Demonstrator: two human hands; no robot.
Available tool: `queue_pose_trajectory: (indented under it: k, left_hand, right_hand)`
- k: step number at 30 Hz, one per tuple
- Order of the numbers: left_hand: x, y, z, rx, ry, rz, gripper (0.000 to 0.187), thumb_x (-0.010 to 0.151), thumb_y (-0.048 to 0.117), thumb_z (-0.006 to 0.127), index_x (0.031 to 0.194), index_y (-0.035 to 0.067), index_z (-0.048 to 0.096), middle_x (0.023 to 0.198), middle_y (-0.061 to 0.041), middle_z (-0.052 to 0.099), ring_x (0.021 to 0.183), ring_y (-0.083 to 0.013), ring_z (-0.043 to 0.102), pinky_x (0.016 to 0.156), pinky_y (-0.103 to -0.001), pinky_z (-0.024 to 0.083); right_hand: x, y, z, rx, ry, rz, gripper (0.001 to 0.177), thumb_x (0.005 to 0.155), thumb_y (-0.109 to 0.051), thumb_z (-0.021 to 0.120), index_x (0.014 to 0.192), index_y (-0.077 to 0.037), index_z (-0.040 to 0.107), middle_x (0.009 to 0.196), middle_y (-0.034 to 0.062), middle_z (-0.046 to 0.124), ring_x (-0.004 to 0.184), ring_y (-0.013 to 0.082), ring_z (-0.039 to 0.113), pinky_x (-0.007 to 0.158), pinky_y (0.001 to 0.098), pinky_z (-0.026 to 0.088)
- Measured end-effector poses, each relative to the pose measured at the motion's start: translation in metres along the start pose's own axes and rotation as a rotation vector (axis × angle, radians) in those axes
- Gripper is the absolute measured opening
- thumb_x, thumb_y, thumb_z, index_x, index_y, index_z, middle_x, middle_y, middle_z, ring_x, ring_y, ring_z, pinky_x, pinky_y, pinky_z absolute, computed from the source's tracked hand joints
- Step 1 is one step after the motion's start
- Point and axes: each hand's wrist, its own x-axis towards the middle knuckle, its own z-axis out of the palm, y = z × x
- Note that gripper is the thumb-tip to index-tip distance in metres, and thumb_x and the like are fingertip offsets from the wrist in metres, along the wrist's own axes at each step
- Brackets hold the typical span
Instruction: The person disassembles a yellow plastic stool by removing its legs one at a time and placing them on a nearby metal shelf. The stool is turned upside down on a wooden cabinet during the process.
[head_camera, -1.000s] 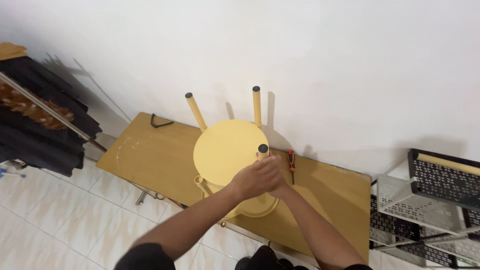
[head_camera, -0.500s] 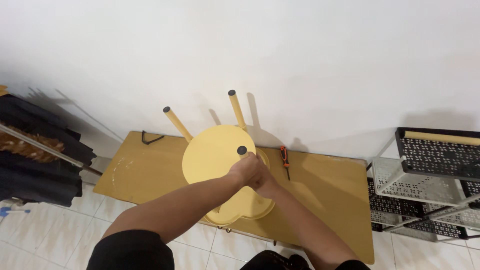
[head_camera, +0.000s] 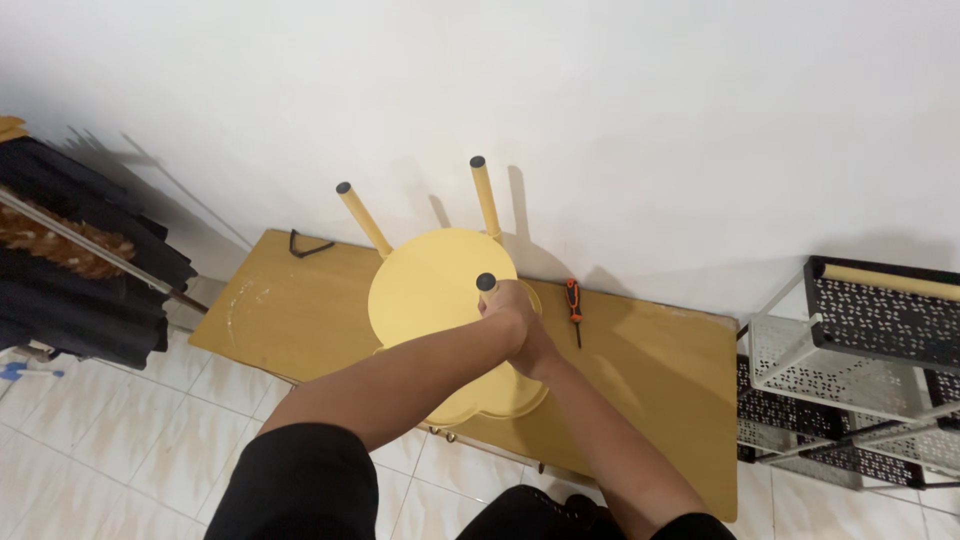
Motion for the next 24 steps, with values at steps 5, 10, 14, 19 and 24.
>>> queue_pose_trajectory:
  k: [5,10,14,19,24]
  left_hand:
    - [0.007,0.02,0.032,0.077,0.149,-0.181,0.019,0.092,0.025,0.064,0.105,0.016,0.075,0.096,-0.006,0.076,0.082,-0.023,0.069,0.067,-0.038,0.046]
    - [0.012,0.028,0.047,-0.064,0.317,-0.268,0.017,0.091,0.023,0.066,0.104,0.017,0.076,0.097,-0.006,0.077,0.082,-0.0224,0.073,0.064,-0.036,0.051]
    - [-0.003,0.009,0.024,-0.158,0.138,-0.211,0.02,0.091,0.026,0.069,0.106,0.016,0.077,0.098,-0.005,0.077,0.086,-0.0232,0.075,0.068,-0.036,0.054]
    - [-0.037,-0.012,-0.026,-0.275,0.103,-0.206,0.027,0.091,0.035,0.069,0.107,0.015,0.077,0.101,-0.006,0.076,0.091,-0.0238,0.074,0.072,-0.037,0.055]
    - [-0.093,-0.049,-0.065,-0.427,0.101,-0.273,0.036,0.09,0.045,0.069,0.107,0.014,0.078,0.104,-0.007,0.076,0.096,-0.0244,0.074,0.077,-0.038,0.056]
  right_hand:
    - [-0.003,-0.006,0.003,-0.183,0.11,-0.182,0.038,0.091,-0.029,0.071,0.122,-0.009,0.062,0.122,0.0168,0.063,0.108,0.0325,0.061,0.09,0.0422,0.051]
    - [0.002,0.017,0.006,-0.281,0.21,-0.363,0.046,0.088,-0.027,0.073,0.127,-0.008,0.058,0.133,0.02,0.054,0.114,0.0373,0.056,0.093,0.0447,0.047]
    - [0.01,0.028,0.01,-0.101,0.047,-0.031,0.04,0.091,-0.033,0.066,0.127,-0.015,0.06,0.132,0.0086,0.064,0.122,0.0279,0.062,0.099,0.0411,0.05]
    - [0.006,0.024,0.008,-0.214,0.072,-0.148,0.048,0.091,-0.034,0.069,0.132,-0.013,0.056,0.139,0.0118,0.057,0.13,0.0298,0.055,0.105,0.0405,0.047]
    - [0.007,0.019,0.008,-0.212,0.166,-0.176,0.063,0.087,-0.033,0.076,0.14,-0.013,0.049,0.146,0.0155,0.047,0.135,0.0333,0.047,0.108,0.0405,0.042]
